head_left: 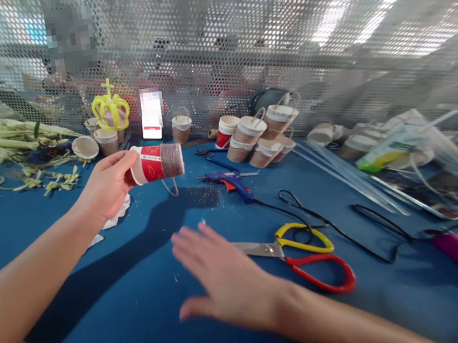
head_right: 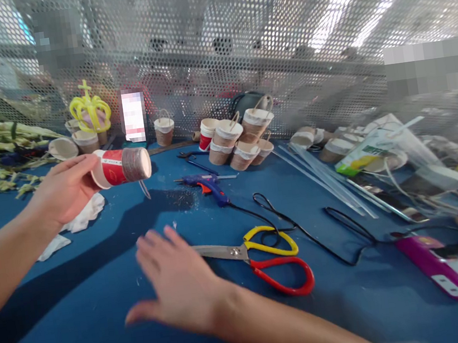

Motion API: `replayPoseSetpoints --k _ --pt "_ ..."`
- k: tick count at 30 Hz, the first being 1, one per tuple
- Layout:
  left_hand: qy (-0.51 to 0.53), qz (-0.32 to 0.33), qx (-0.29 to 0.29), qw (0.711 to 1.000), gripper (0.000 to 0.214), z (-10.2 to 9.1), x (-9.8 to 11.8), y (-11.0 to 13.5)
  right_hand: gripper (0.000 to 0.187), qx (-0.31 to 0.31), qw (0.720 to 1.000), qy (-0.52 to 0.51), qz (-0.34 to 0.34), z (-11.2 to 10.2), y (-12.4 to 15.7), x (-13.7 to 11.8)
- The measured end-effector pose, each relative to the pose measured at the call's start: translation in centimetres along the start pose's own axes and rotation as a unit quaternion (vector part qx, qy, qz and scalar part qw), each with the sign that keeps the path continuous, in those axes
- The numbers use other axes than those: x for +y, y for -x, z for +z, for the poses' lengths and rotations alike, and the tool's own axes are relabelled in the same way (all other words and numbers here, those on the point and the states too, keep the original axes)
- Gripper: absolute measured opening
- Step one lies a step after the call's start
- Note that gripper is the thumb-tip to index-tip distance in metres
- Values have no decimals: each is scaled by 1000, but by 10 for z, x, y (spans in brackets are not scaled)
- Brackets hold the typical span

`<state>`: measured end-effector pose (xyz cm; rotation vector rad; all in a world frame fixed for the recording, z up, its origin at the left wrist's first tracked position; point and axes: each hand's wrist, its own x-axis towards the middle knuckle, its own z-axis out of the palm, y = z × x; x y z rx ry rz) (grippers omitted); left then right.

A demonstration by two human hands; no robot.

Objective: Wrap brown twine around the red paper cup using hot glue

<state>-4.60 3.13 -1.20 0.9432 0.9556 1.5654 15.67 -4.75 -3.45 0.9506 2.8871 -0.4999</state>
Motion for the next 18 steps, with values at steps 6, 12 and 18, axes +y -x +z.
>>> replayPoseSetpoints --k 6,12,18 --pt "7 -2 -25 1000 11 -1 0 0 79 7 979 56 198 -1 -5 15" --pt "1 -11 -16 1000 13 0 1 0 68 -27 994 -85 -70 0 -4 -12" --pt "2 13 -21 1000 15 2 3 0 82 21 1000 -1 10 -2 -87 15"
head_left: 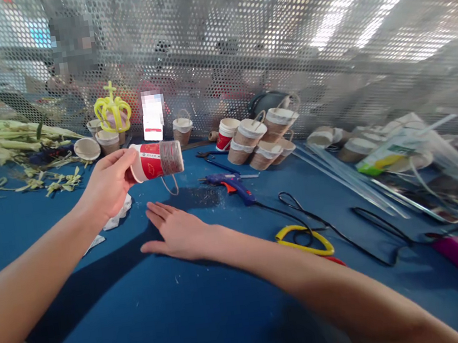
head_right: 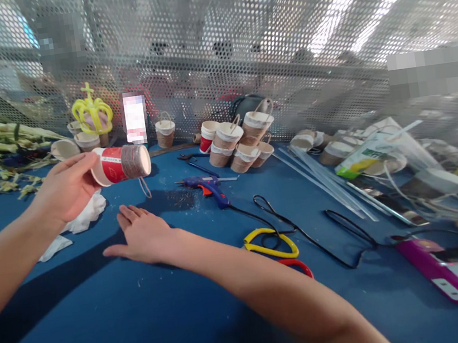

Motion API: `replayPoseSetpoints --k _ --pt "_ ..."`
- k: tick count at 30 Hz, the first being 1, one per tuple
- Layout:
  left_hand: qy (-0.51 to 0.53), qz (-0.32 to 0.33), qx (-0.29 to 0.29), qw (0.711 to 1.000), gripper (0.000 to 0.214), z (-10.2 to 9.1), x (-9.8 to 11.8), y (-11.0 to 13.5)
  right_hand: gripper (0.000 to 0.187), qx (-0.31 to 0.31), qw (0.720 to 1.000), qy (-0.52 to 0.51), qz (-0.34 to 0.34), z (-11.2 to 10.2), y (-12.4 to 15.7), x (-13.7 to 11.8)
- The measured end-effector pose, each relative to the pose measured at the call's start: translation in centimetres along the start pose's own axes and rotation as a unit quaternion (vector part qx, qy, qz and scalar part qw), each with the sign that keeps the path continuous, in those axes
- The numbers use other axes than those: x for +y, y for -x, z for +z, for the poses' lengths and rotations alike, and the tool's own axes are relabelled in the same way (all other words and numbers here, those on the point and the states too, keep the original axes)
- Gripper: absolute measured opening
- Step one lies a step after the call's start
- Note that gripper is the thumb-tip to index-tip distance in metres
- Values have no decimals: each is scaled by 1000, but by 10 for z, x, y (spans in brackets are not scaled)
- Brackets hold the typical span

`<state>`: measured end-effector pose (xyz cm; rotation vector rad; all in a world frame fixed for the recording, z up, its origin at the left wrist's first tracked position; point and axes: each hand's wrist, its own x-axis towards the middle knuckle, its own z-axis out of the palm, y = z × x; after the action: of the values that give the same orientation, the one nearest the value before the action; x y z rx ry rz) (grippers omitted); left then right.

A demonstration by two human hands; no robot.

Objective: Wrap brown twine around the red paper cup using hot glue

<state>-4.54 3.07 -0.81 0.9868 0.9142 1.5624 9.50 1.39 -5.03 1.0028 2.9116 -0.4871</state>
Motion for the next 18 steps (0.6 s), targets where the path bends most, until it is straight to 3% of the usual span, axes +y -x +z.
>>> replayPoseSetpoints --k 3,6,9,14,18 --pt "2 17 6 1000 14 0 1 1 82 21 999 12 43 3 -45 5" --pt "-14 26 10 1000 12 -2 1 2 81 -3 999 8 40 3 -52 1" --pt "-32 30 6 999 11 -5 1 0 70 -52 998 -1 -34 6 -17 -10" --pt "-30 27 -11 999 11 -4 4 -1 59 2 994 6 -107 21 63 -20" --pt "-31 25 -14 999 12 -3 3 2 30 65 993 7 -99 27 88 -15"
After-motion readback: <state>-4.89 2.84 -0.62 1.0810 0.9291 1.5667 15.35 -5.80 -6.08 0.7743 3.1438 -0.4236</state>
